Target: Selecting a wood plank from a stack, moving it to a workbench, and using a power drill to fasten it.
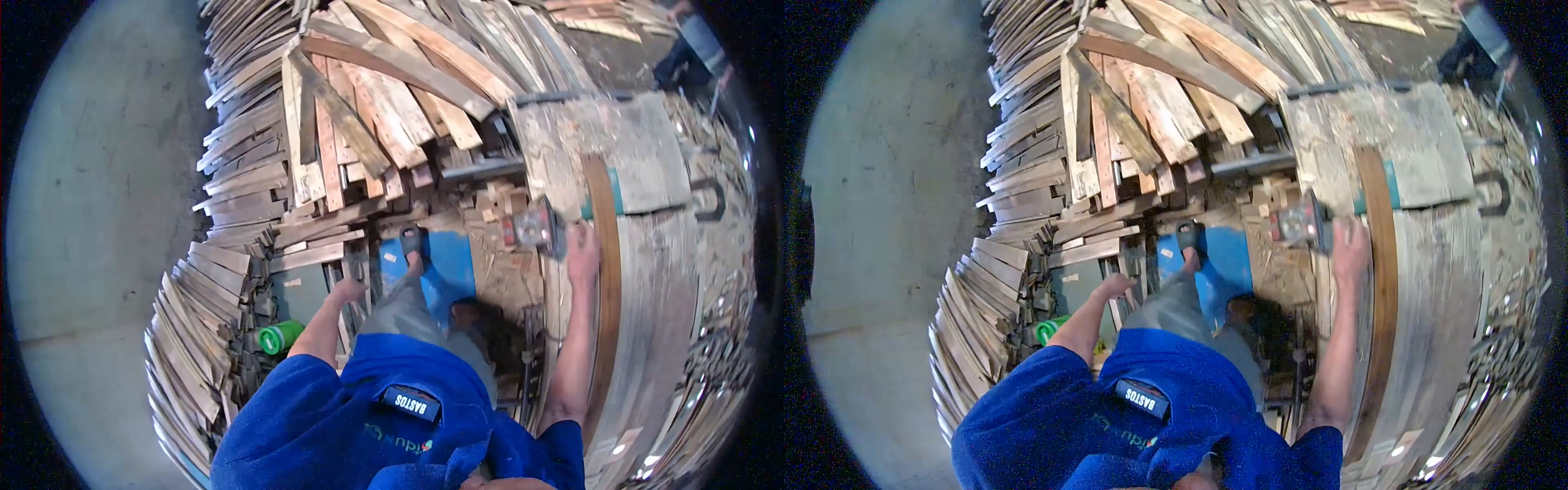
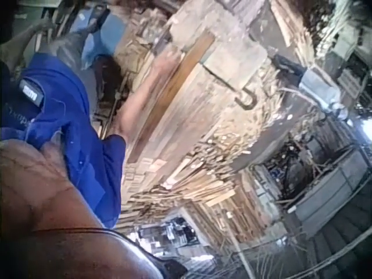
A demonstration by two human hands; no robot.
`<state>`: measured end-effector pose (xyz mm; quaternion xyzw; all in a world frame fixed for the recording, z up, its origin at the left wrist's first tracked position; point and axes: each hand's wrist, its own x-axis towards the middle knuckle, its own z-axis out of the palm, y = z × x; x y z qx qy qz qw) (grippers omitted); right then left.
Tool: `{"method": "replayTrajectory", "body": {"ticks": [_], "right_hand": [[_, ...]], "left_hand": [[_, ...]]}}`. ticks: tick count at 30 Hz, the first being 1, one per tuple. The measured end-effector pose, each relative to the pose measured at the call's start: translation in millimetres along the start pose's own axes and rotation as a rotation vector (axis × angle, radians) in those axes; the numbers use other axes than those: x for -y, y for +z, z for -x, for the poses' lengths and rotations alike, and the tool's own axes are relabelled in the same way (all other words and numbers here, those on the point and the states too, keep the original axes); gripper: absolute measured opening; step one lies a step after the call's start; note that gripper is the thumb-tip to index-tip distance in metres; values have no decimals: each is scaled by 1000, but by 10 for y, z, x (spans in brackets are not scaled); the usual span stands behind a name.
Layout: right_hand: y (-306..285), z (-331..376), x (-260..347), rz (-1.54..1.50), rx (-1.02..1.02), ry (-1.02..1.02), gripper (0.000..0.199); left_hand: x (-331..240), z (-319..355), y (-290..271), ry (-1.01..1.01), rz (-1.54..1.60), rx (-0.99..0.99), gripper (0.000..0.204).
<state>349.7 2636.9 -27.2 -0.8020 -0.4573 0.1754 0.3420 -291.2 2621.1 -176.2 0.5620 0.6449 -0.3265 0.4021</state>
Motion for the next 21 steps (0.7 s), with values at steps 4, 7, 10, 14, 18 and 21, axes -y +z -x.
{"method": "replayTrajectory", "body": {"ticks": [4,7,10,14,18,21], "right_hand": [[530,-220,559,129,157,62,46],[761,-207,887,88,116,369,48],[1061,-92,1101,94,-91,358,43],[1120,18,1192,114,-362,288,29],[1296,-26,1176,-27,-394,281,21],[1240,-63,1262,30,-456,306,20]], "left_hand": [[-1075,-509,-551,275,542,-19,64],[-1733,-900,-1231,466,500,-254,61],[-2184,-1404,-1883,399,922,-145,60],[-3160,-1586,-2616,467,1072,-43,47],[-3458,-1875,-3214,481,1281,143,39],[-3762,-1893,-3356,284,1450,239,42]]}}
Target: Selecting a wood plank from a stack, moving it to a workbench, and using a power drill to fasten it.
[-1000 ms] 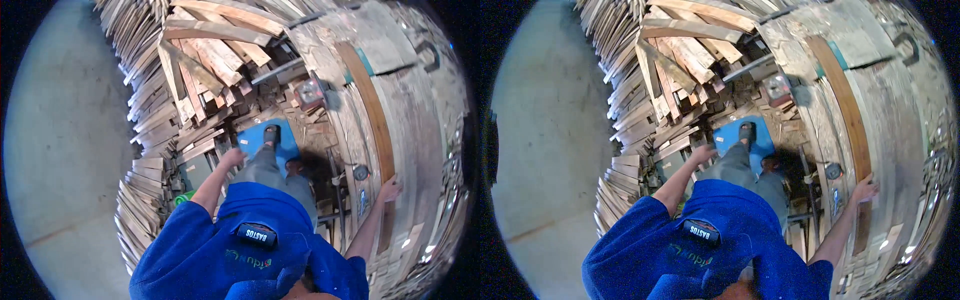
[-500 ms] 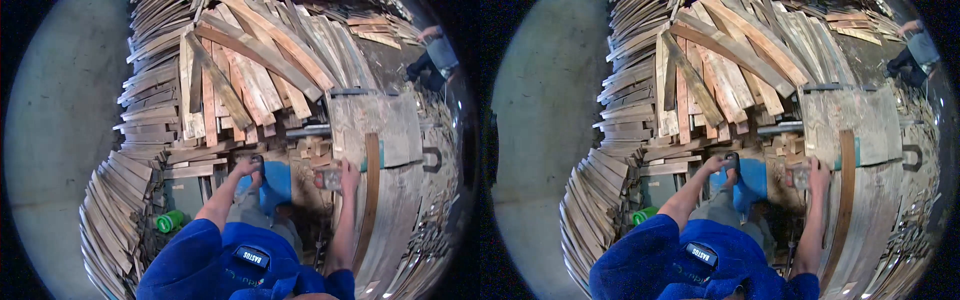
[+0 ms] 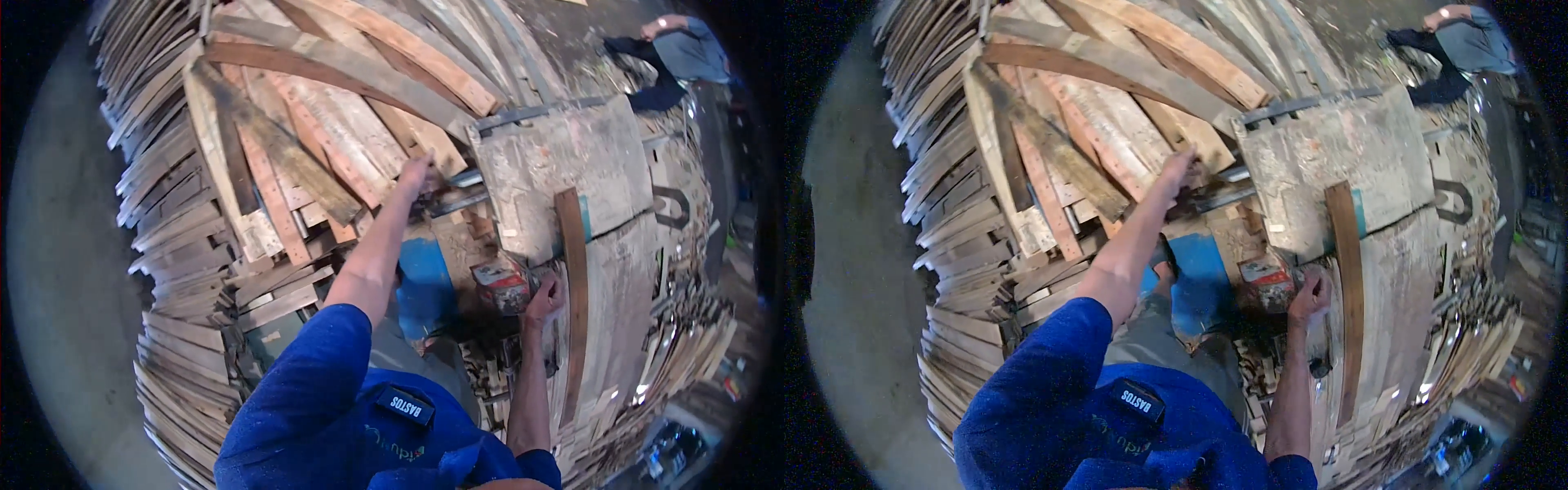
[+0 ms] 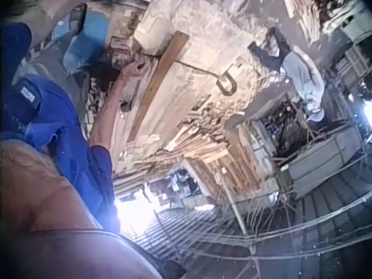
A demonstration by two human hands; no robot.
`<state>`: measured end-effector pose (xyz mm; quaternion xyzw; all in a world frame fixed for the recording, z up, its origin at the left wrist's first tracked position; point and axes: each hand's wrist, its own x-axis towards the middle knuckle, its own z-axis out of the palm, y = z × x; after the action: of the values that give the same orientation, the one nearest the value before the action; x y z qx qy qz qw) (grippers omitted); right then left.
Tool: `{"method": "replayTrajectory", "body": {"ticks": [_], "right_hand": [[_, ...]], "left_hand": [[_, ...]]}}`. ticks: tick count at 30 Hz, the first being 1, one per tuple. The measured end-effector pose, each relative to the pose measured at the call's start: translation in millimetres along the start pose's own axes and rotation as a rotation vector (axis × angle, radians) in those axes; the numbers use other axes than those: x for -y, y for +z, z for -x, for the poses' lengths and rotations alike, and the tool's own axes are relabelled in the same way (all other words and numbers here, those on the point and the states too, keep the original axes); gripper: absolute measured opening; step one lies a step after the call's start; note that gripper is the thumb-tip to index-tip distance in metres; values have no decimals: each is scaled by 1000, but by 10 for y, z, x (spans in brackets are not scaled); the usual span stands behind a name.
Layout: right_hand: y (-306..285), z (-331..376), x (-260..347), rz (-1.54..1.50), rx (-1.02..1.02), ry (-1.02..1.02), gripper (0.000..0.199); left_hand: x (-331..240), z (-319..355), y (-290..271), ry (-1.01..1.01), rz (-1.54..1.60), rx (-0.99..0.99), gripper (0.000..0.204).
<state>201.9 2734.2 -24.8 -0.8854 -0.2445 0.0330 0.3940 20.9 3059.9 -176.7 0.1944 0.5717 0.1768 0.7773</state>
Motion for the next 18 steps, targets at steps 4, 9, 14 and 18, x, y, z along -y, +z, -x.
{"method": "replayTrajectory", "body": {"ticks": [4,9,14,18], "right_hand": [[-362,-84,-608,224,0,160,22],[369,199,119,246,-38,66,18],[-117,4,224,224,-41,-13,12],[-91,-7,181,243,-47,-9,12]], "left_hand": [[245,-419,367,-15,-138,185,67],[-270,-1375,-605,32,36,443,79],[2,-1395,660,-109,330,375,96],[-25,-1496,795,-55,312,329,84]]}}
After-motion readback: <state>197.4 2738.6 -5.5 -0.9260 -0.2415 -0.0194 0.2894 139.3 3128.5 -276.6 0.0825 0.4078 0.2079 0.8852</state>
